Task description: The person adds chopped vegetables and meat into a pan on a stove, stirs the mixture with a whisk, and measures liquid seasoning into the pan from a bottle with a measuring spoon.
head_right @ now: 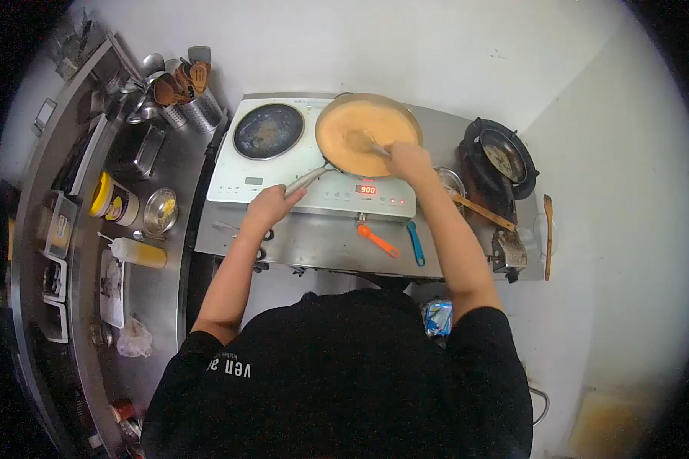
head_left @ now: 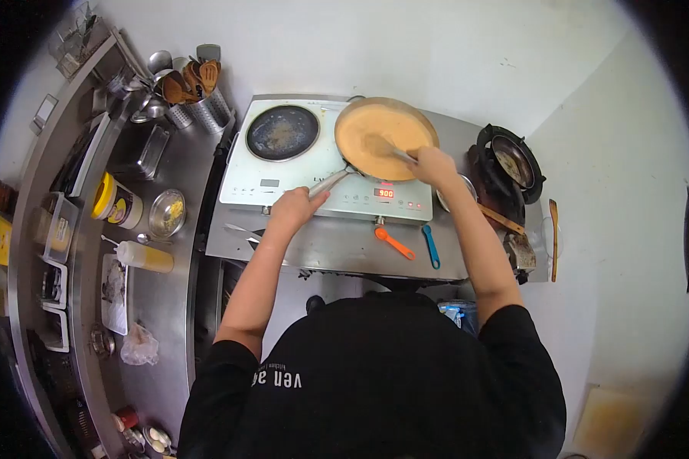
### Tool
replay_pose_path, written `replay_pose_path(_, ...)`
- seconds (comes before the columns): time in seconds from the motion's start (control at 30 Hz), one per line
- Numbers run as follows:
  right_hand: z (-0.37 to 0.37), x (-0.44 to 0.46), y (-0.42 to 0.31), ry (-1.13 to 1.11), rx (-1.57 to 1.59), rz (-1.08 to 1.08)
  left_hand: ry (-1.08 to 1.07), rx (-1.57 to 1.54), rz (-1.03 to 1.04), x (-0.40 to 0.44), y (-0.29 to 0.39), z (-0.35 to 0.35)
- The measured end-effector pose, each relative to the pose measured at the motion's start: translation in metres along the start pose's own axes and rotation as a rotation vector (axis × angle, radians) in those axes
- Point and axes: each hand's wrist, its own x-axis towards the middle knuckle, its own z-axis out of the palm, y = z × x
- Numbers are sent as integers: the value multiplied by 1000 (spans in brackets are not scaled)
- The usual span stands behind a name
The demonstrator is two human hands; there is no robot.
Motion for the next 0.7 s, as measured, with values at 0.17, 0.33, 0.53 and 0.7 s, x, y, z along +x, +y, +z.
replay_pose_path(0.17,-38,-24,26,-139,-42,128,-34,4,9,3,-2,4)
replay_pose_path(0.33,2,8,15,71,-128,17,3,16,13,6,-4,5)
replay_pose_path(0.53,-34,-35,48,262,-256,-103,-13,-4,-2,5,-3,5)
replay_pose_path(0.7,16,-21,66,133,-359,35,-2,-3,17,7,-3,5)
